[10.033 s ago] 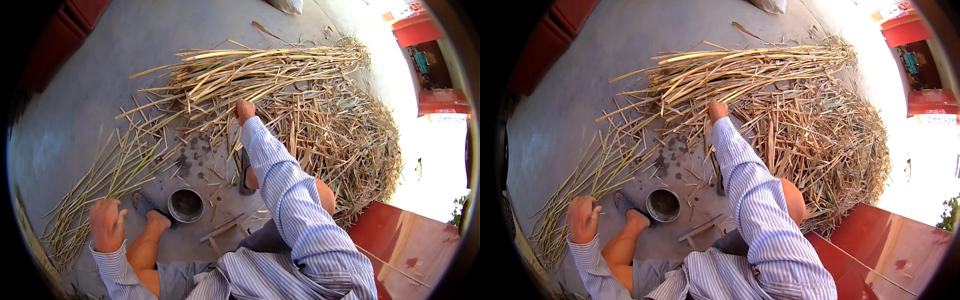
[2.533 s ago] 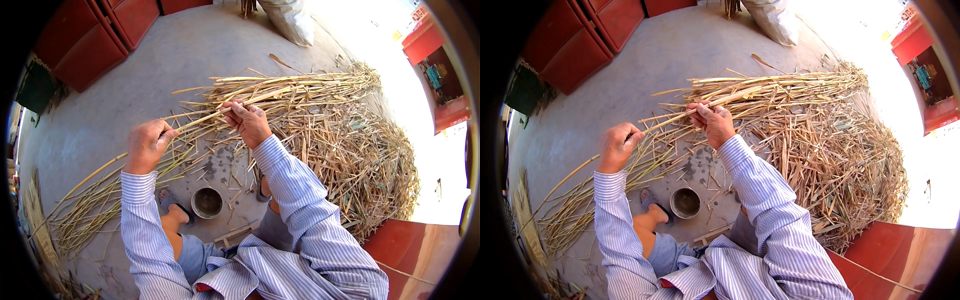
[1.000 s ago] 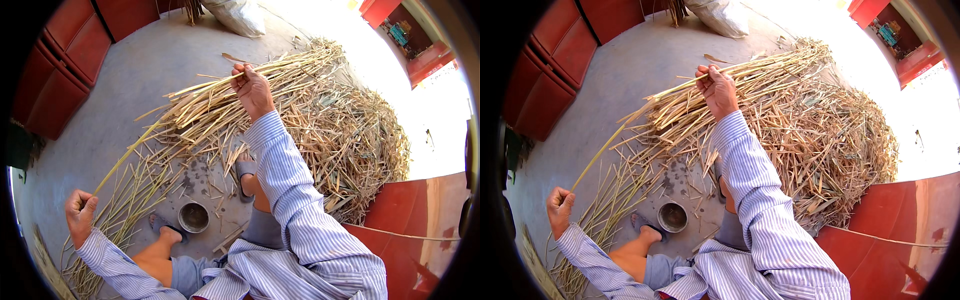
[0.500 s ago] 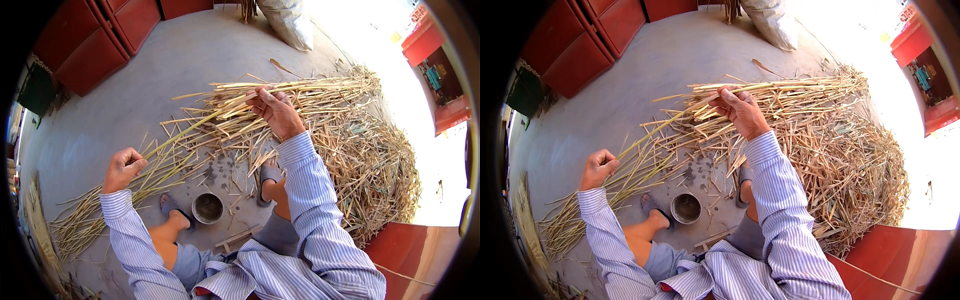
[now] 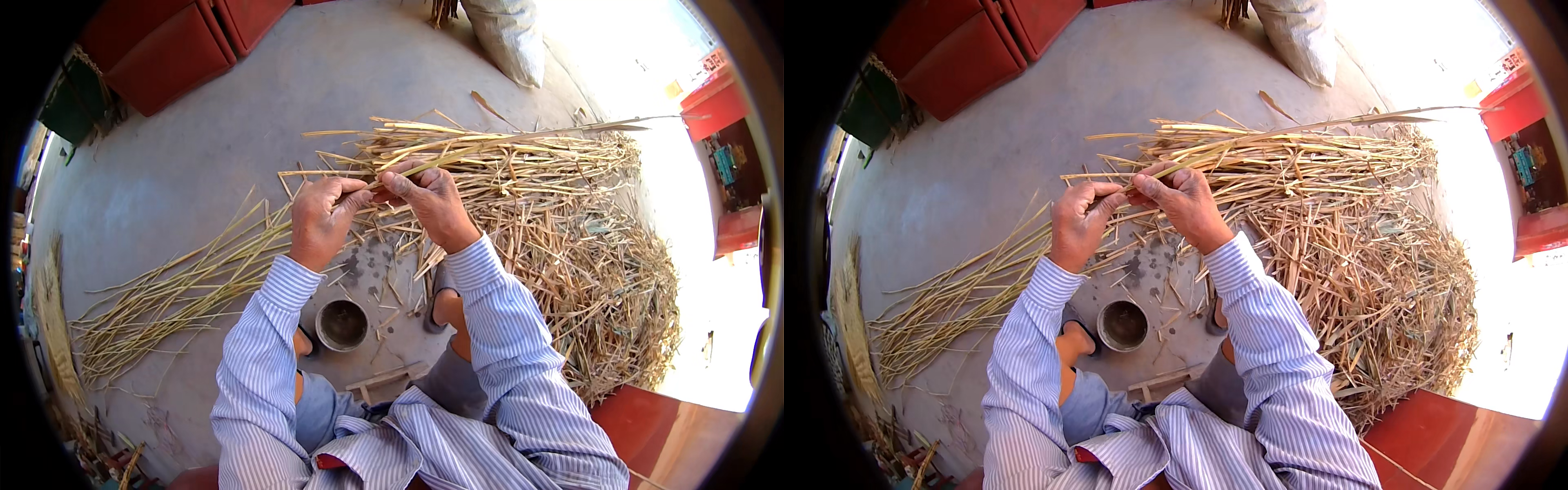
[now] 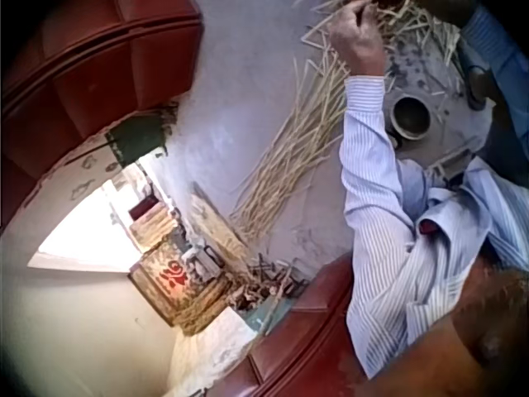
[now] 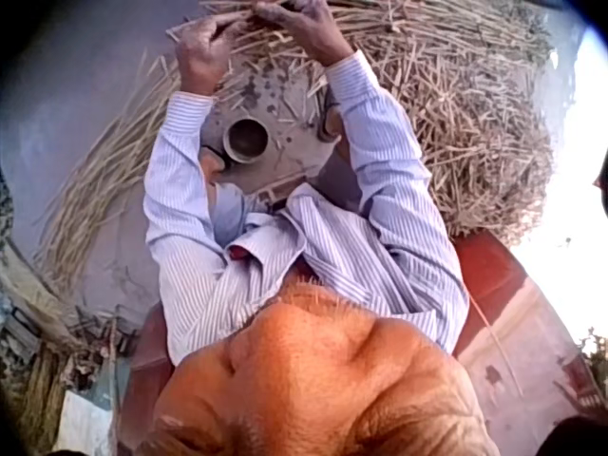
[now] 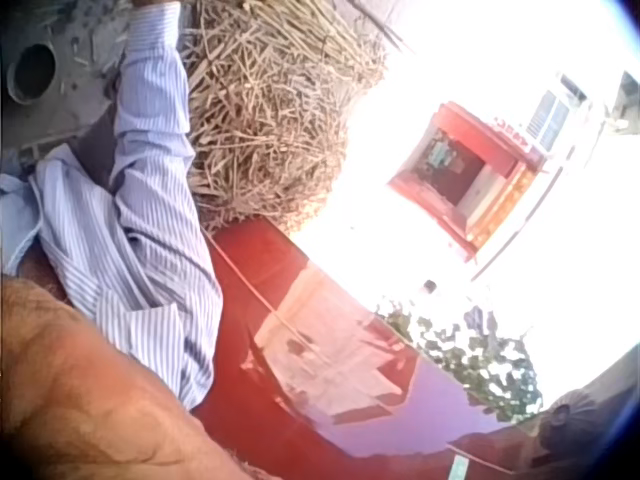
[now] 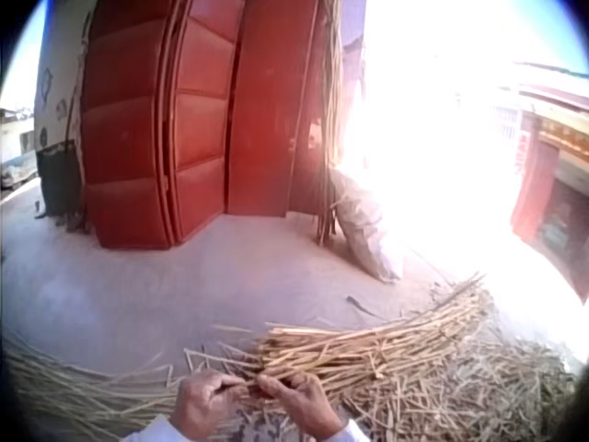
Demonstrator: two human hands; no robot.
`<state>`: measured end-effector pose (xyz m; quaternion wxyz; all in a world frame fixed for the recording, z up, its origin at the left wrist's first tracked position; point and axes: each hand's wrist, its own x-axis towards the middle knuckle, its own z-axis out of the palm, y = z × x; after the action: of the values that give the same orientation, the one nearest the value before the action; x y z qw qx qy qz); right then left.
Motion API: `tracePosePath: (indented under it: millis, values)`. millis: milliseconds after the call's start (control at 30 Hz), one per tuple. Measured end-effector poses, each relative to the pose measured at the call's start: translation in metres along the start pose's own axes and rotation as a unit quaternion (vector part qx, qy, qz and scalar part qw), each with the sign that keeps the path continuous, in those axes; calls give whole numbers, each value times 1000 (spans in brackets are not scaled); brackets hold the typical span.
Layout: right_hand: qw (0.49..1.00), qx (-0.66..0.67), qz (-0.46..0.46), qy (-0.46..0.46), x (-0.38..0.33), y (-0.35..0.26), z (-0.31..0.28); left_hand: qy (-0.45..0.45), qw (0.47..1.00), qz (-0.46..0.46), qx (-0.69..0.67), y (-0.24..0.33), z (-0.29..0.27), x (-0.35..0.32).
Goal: The person sits on the floor and repeatedly picks up dried plant stalks, strips off the fibrous outer layers by hand, and places the processed pieces into a metal container. The person continues this repetitive manual processing throughout the clip.
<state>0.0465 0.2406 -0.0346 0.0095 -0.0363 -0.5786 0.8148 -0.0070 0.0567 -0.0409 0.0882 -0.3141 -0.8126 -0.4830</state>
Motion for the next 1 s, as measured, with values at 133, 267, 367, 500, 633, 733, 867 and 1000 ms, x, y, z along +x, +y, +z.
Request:
tracePosePath:
  millis: [133,267,367,500,633,733,867,1000]
  values:
    - [1000,-18,10,-10,-2,-2,1,-33,977,-139,-158,1,-1,0]
    - [1000,-4,30,-8,-3,-1,-1,-1,932,-243,-270,-8,-9,2]
    - [999,17,47,9,-4,-2,-4,58,942,-242,-227,-29,-34,10]
    - [996,36,73,22,-5,-4,-12,83,978,46,187,-38,-49,16]
    - [997,37,60,13,-2,-1,-10,-28,990,92,99,-16,-23,13]
    - [998,33,54,5,0,0,-8,-118,985,-94,-90,-13,-6,2]
    - [998,29,35,35,4,5,-21,-82,943,-235,-219,-18,2,3]
    - [998,24,43,27,3,2,-26,41,935,-258,-238,-32,-16,9]
